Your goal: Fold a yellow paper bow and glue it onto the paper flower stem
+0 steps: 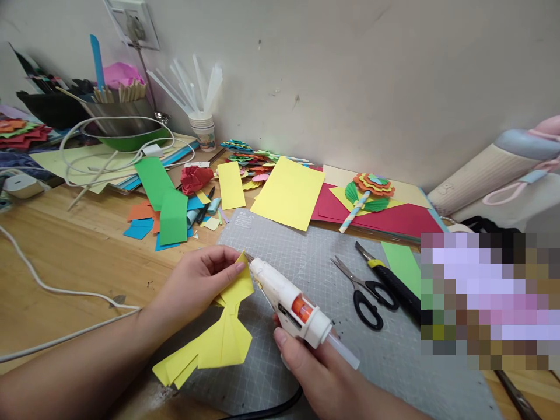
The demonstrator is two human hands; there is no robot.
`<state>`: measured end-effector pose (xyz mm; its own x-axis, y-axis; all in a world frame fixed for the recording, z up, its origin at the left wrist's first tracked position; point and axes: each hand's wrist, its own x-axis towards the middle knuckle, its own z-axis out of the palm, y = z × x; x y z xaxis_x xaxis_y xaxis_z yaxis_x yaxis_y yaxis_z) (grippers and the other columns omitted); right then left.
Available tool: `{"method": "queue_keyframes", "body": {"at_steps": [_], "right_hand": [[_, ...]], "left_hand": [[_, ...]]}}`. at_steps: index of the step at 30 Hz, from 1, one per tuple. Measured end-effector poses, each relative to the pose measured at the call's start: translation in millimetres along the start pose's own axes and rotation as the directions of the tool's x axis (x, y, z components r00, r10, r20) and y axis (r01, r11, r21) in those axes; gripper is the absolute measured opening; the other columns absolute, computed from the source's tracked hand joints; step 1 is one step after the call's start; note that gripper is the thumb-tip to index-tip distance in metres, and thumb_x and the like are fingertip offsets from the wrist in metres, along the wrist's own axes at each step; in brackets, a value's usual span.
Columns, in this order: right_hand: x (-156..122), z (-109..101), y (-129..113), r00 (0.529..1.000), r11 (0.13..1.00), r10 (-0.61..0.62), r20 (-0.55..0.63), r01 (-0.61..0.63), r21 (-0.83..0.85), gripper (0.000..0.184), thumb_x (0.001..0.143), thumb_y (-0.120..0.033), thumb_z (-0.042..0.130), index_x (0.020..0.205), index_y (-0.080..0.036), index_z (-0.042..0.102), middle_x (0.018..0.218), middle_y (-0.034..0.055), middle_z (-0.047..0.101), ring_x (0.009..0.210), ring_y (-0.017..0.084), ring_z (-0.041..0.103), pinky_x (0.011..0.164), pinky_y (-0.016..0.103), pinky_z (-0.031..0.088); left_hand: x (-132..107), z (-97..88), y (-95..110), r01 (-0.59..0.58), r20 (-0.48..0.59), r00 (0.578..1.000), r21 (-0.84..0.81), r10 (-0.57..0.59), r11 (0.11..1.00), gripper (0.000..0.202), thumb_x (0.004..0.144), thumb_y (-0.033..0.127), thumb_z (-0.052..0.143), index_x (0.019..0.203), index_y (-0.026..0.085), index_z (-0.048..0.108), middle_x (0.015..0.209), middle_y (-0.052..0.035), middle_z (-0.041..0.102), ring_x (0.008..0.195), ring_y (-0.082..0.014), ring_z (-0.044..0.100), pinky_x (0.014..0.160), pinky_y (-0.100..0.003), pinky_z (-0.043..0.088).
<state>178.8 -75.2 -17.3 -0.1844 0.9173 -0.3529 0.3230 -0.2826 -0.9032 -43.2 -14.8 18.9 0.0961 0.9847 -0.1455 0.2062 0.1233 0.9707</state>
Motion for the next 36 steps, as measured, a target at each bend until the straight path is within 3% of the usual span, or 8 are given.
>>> {"method": "queue_keyframes", "body": {"at_steps": [14, 21, 30, 36], "right_hand": [[2, 2, -8, 0.999, 0.998, -0.042, -0.011, 0.042, 0.049, 0.037, 0.077, -0.052, 0.064, 0.099, -0.023, 0.071, 0.097, 0.0086, 0.068, 0.097, 0.029, 0.060, 0.091, 0.046, 0.047], [1, 4, -9, 0.999, 0.997, -0.033, -0.020, 0.035, 0.065, 0.040, 0.077, -0.055, 0.064, 0.101, -0.024, 0.071, 0.103, 0.0096, 0.068, 0.098, 0.029, 0.060, 0.091, 0.048, 0.047], [2, 4, -3, 1.000, 0.995, -0.013, -0.006, 0.013, 0.095, 0.045, 0.077, -0.058, 0.062, 0.105, -0.023, 0.069, 0.111, 0.0101, 0.066, 0.104, 0.029, 0.058, 0.096, 0.047, 0.043], [13, 5, -17, 0.998, 0.992, -0.047, -0.034, 0.051, 0.119, 0.050, 0.083, -0.062, 0.052, 0.108, -0.020, 0.064, 0.087, 0.0069, 0.067, 0.085, 0.023, 0.061, 0.077, 0.036, 0.048]], "left_hand": [[1, -0.1, -3, -0.022, 0.004, 1.000, 0.013, 0.021, 1.000, 0.022, 0.078, 0.038, 0.062, 0.075, 0.017, 0.064, 0.066, -0.0002, 0.059, 0.059, -0.0118, 0.051, 0.052, -0.023, 0.039], [0, -1.6, -7, -0.059, 0.005, 0.998, 0.043, 0.059, 0.997, 0.020, 0.080, 0.037, 0.061, 0.079, 0.017, 0.066, 0.070, -0.0018, 0.063, 0.062, -0.0134, 0.054, 0.055, -0.024, 0.043], [3, -3.1, -9, -0.147, -0.035, 0.987, 0.227, 0.159, 0.963, 0.015, 0.081, 0.031, 0.060, 0.082, 0.020, 0.070, 0.077, -0.0023, 0.069, 0.070, -0.0159, 0.060, 0.063, -0.028, 0.047], [2, -3.1, -7, -0.120, -0.050, 0.990, 0.223, 0.134, 0.968, 0.015, 0.081, 0.031, 0.060, 0.084, 0.020, 0.069, 0.076, -0.0028, 0.068, 0.069, -0.0157, 0.059, 0.061, -0.028, 0.046]]}}
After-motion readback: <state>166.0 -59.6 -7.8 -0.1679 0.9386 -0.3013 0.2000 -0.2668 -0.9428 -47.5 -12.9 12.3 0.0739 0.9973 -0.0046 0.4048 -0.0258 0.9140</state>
